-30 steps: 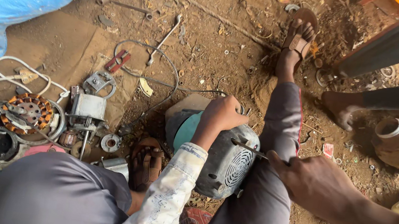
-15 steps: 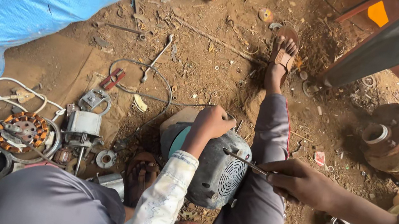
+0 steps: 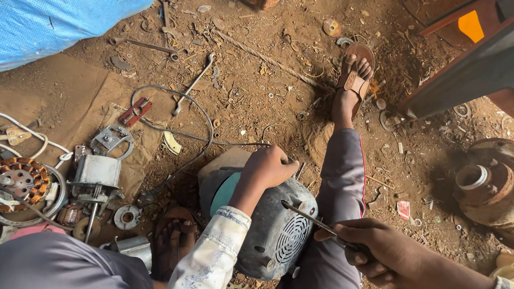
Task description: The person sits on the ground and uses a screwdriver to loosen and remove screws from the casing of a small electric motor. The person repeatedly repositions the motor and continues unscrewing fasteners around the perimeter.
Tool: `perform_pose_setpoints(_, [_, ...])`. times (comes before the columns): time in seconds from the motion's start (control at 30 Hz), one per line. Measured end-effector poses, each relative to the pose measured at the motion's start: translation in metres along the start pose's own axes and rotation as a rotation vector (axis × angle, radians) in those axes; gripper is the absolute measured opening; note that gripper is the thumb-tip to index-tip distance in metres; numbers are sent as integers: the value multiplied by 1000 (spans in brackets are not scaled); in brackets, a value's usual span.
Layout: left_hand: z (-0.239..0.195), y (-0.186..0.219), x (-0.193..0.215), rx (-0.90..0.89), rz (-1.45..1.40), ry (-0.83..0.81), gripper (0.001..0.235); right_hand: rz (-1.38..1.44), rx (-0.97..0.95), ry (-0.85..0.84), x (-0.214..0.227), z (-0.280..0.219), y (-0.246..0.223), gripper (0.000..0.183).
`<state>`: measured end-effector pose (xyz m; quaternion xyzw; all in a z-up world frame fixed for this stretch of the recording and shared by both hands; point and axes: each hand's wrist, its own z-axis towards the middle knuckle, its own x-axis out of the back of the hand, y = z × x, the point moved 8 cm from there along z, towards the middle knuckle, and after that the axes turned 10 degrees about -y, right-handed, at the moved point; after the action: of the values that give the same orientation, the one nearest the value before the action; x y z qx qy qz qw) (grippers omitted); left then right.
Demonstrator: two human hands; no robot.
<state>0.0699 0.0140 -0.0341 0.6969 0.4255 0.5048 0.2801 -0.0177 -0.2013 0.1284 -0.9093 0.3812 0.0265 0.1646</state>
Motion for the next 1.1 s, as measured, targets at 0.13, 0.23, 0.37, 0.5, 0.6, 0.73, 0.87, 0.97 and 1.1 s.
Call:
perform_pose_setpoints(0.13, [1,1,-1,-3,26,-14,41,-1,-7,25,2,0,-1,44])
perform_pose_setpoints(0.23, [3,2,-1,-5,28,-10,42,-8,-3,16,1,-1,-2,44])
perform_pose_setpoints(0.37, [1,1,-2,2,34,-17,40,-26,-15,5,-1,0,-1,42])
perform_pose_setpoints(0.5, [0,2,-3,16,33,-38,41,-36,-14,20,1,-1,0,42])
perform_pose_setpoints(0.6, [1,1,-4,38,41,-63,42,-28,1,11,1,0,1,42])
perform_pose_setpoints(0.73, [1,-1,-3,44,19,-45,40,-11,9,17,4,2,3,42])
perform_pose_setpoints(0.87, [1,-1,-3,44,23,-45,42,-56,33,21,6,4,3,39])
perform_pose_setpoints(0.97, [0,-1,-3,46,27,-47,43,-42,32,18,6,4,3,38])
perform_pose_setpoints(1.1, [0,0,-2,49,37,-44,44,-53,26,31,6,3,3,41])
